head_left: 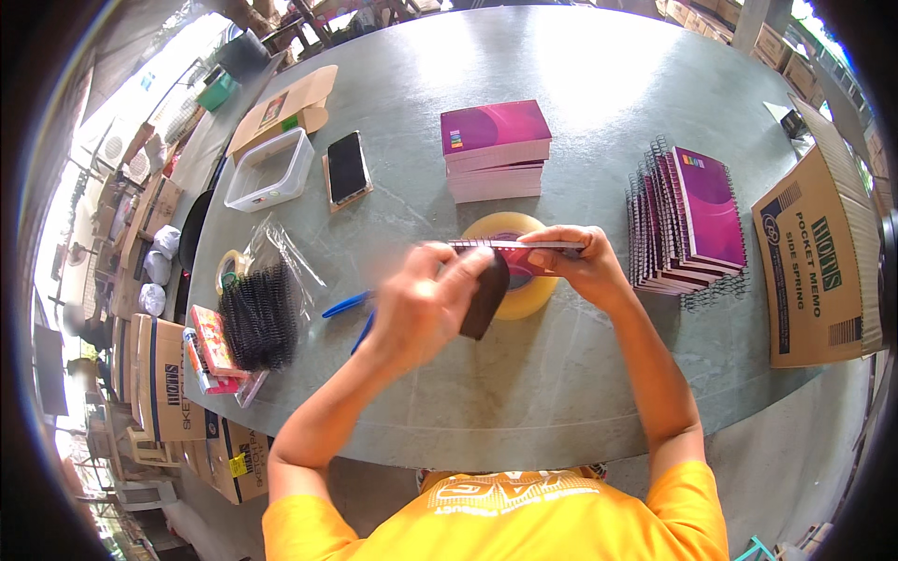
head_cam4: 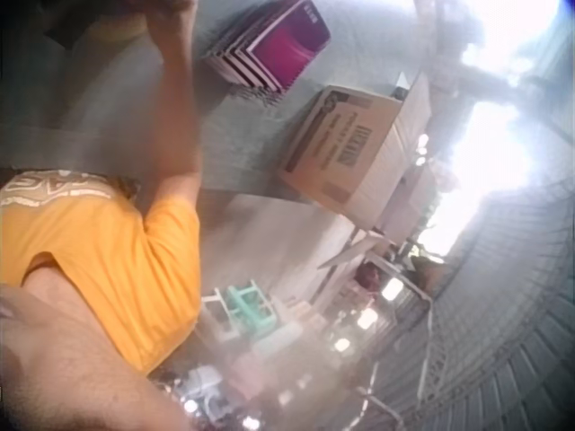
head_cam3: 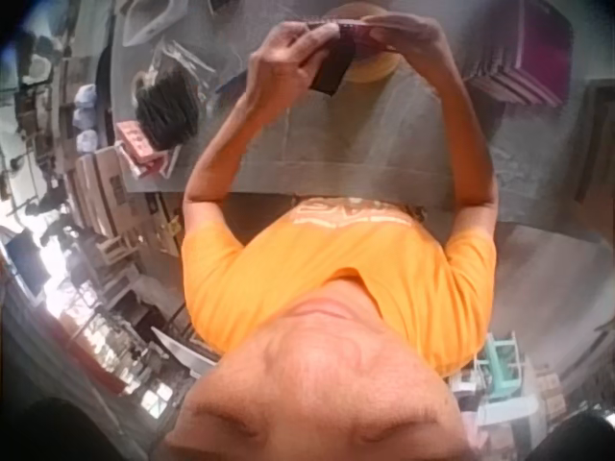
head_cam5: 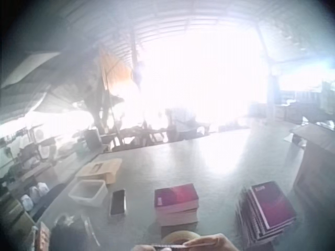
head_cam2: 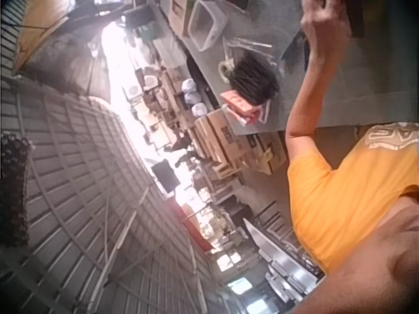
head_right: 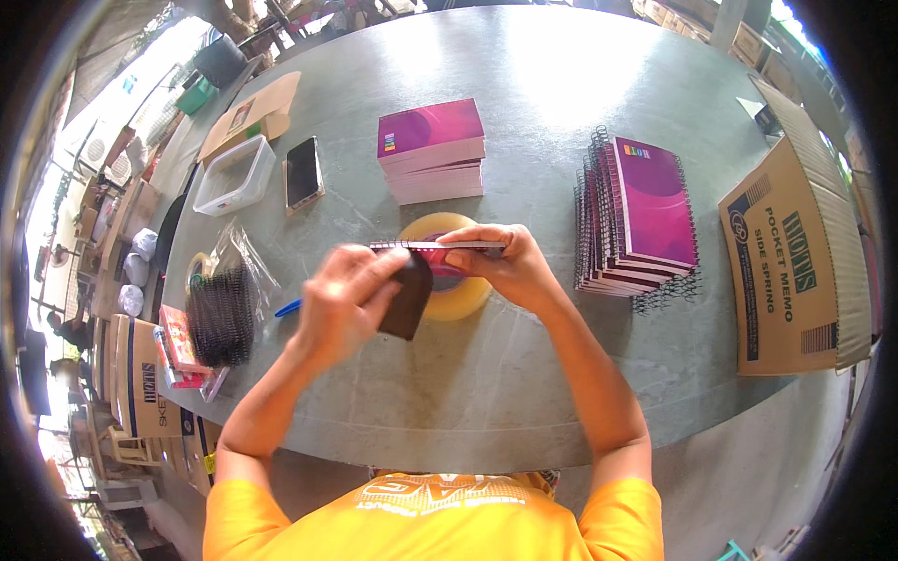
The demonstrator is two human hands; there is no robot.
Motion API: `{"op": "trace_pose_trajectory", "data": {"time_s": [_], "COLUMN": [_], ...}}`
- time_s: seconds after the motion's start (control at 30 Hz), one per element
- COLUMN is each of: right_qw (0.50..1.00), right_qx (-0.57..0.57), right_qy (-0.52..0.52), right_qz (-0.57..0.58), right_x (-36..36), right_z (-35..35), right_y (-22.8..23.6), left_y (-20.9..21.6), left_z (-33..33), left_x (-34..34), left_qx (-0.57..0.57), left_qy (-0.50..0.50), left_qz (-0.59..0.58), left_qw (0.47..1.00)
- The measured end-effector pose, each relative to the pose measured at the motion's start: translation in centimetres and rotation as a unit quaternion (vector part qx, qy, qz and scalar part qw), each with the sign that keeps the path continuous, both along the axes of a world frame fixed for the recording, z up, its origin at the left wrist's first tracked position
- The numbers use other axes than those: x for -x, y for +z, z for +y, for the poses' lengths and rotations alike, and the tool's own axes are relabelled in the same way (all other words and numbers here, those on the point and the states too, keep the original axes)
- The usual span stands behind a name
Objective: The person inserts metal spiral binders into stacked memo pads, wipes the finished pads with a cloth, and places them in a stack.
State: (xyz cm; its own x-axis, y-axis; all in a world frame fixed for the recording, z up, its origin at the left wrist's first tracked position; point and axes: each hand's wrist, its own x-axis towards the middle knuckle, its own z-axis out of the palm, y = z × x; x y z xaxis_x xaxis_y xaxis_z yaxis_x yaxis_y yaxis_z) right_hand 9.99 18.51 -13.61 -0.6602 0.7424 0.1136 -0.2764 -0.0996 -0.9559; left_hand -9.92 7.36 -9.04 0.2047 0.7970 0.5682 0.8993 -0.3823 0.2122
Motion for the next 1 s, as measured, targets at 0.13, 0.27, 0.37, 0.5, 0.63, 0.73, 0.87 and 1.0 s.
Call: {"op": "trace_pose_trajectory", "data": {"time_s": [0.13, 0.27, 0.37, 0.5, 0.63, 0.73, 0.87, 1.0], "right_qw": [0.998, 1.000, 0.997, 0.998, 0.989, 0.986, 0.987, 0.988], "right_qx": [-0.044, -0.008, -0.013, 0.001, -0.064, -0.105, -0.093, -0.075], "right_qy": [-0.004, 0.007, 0.010, 0.012, 0.026, 0.021, 0.016, 0.019], "right_qz": [-0.041, -0.018, -0.073, -0.058, -0.130, -0.125, -0.132, -0.130], "right_x": [-0.9, -0.6, -1.0, -1.0, -1.5, -1.4, -1.7, -1.6], "right_z": [0.3, 0.1, -0.2, 0.1, 0.3, 0.1, -0.2, 0.2], "right_y": [-0.3, -0.4, -0.6, 0.2, 0.4, 0.4, 0.3, 0.1], "left_y": [4.3, 0.6, 1.4, 1.0, 2.8, 3.1, 2.0, 2.8], "left_z": [1.6, 0.6, 2.4, 2.1, 2.6, 2.5, 2.3, 2.4], "left_x": [0.6, -1.7, -0.1, -1.6, -1.3, -2.4, -2.4, -3.7], "left_qx": [-0.183, 0.106, -0.101, -0.039, -0.058, -0.015, -0.021, -0.038], "left_qy": [0.057, -0.069, -0.006, -0.018, -0.008, -0.013, -0.019, -0.032], "left_qz": [-0.074, 0.000, -0.081, -0.033, -0.058, 0.004, -0.096, -0.067], "left_qw": [0.979, 0.992, 0.992, 0.999, 0.997, 1.000, 0.995, 0.997]}}
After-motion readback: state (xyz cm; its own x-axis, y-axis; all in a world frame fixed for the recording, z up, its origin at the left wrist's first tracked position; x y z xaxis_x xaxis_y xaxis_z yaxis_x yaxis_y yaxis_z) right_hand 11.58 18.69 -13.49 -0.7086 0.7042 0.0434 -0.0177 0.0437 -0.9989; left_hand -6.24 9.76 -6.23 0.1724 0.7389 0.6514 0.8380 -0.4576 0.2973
